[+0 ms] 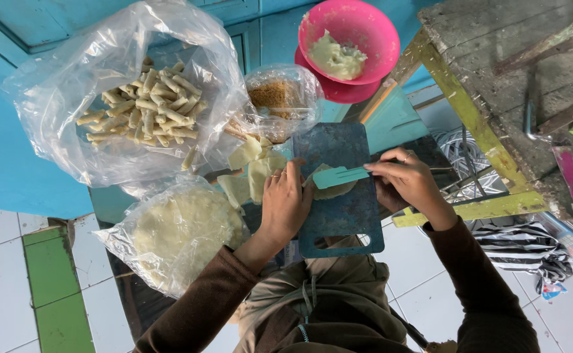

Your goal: The person takes thin dough wrappers from a pile on a cutting board, scoops filling from a pink bowl with a small spatula, places the filling on a wrapper, and folds the wrapper over it. The folded snacks are set aside with a bag of already rolled dough pieces on the table.

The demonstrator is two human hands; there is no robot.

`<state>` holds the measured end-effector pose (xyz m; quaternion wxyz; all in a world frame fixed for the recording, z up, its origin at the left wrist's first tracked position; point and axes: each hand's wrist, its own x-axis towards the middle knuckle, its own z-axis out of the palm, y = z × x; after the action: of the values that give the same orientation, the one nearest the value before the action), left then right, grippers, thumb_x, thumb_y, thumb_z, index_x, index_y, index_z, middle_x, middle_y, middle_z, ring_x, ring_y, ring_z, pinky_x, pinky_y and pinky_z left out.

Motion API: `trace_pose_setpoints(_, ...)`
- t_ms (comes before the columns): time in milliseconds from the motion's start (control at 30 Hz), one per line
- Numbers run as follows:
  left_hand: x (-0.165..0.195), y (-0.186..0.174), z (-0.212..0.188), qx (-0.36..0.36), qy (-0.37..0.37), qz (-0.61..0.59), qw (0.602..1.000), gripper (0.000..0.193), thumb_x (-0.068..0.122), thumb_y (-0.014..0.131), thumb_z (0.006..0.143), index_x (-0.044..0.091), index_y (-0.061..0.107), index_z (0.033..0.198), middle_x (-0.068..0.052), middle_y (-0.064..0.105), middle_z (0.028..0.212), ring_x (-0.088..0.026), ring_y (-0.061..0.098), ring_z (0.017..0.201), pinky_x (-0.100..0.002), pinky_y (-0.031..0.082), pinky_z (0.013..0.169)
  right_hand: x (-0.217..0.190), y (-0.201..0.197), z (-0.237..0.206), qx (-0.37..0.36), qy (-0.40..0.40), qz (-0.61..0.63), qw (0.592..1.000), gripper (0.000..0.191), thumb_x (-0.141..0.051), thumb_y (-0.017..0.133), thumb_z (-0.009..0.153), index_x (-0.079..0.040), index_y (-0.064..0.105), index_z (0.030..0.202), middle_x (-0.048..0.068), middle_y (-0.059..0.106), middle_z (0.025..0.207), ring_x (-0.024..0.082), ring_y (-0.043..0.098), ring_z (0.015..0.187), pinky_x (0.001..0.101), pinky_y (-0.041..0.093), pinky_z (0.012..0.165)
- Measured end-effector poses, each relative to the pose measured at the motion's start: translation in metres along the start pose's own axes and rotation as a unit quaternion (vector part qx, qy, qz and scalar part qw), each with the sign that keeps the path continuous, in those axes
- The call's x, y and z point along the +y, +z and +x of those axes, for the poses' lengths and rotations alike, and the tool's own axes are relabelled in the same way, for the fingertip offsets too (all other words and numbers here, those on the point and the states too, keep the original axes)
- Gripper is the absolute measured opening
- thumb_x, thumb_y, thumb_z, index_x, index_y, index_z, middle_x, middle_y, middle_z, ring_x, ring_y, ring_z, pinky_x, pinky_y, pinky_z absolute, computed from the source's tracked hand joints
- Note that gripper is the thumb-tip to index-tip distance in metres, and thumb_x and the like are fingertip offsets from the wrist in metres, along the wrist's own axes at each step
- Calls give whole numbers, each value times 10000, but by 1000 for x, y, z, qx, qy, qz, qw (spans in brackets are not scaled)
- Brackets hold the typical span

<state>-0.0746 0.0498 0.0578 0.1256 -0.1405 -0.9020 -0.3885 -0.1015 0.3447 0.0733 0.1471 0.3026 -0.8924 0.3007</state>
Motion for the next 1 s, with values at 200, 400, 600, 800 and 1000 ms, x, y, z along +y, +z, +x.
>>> trace_pose_setpoints(200, -1, 0, -3, -7, -1, -5, 1000, 433, 144, 693, 908, 68, 501, 1289, -90, 655, 906, -316, 641, 955, -463, 462, 872, -6, -11, -7, 3, -25, -87, 996, 409, 73, 717, 818, -155, 791, 1149, 41, 648, 1016, 239, 616, 983, 343, 536, 850)
trace_pose_setpoints(400, -1, -3, -5, -7, -1, -11, 1000, 441, 143, 697, 900, 73, 495, 1287, -89, 663, 908, -318, 643, 972, -465, 458, 886, -16, -35, -2, 6, -61, -187, 980, 404, 60, 718, 799, -160, 805, 1126, 31, 644, 993, 233, 611, 949, 417, 474, 933)
trace_pose_setpoints(600, -3, -2, -6, -2, 3, -10, 1000, 453, 140, 700, 891, 66, 489, 1285, -92, 666, 910, -322, 643, 980, -467, 456, 886, -31, -35, 6, 44, 33, -143, 988, 207, -4, 751, 921, -104, 782, 1100, 78, 675, 1002, 229, 611, 809, 356, 477, 732)
trace_pose_setpoints(800, -1, -4, -6, -8, -6, -8, 1000, 443, 147, 698, 900, 68, 490, 1284, -95, 667, 908, -323, 640, 984, -467, 455, 892, -44, -10, 15, 14, 32, -59, 998, 160, -41, 749, 936, -64, 778, 1092, 108, 669, 957, 222, 634, 738, 347, 486, 652)
trace_pose_setpoints(1000, -4, -3, -6, -13, -4, -12, 1000, 446, 152, 691, 906, 62, 479, 1288, -98, 658, 903, -322, 636, 981, -468, 452, 901, -38, -20, 11, 34, 85, -84, 992, 182, -17, 716, 958, -67, 769, 1125, 113, 663, 976, 223, 659, 770, 340, 498, 666)
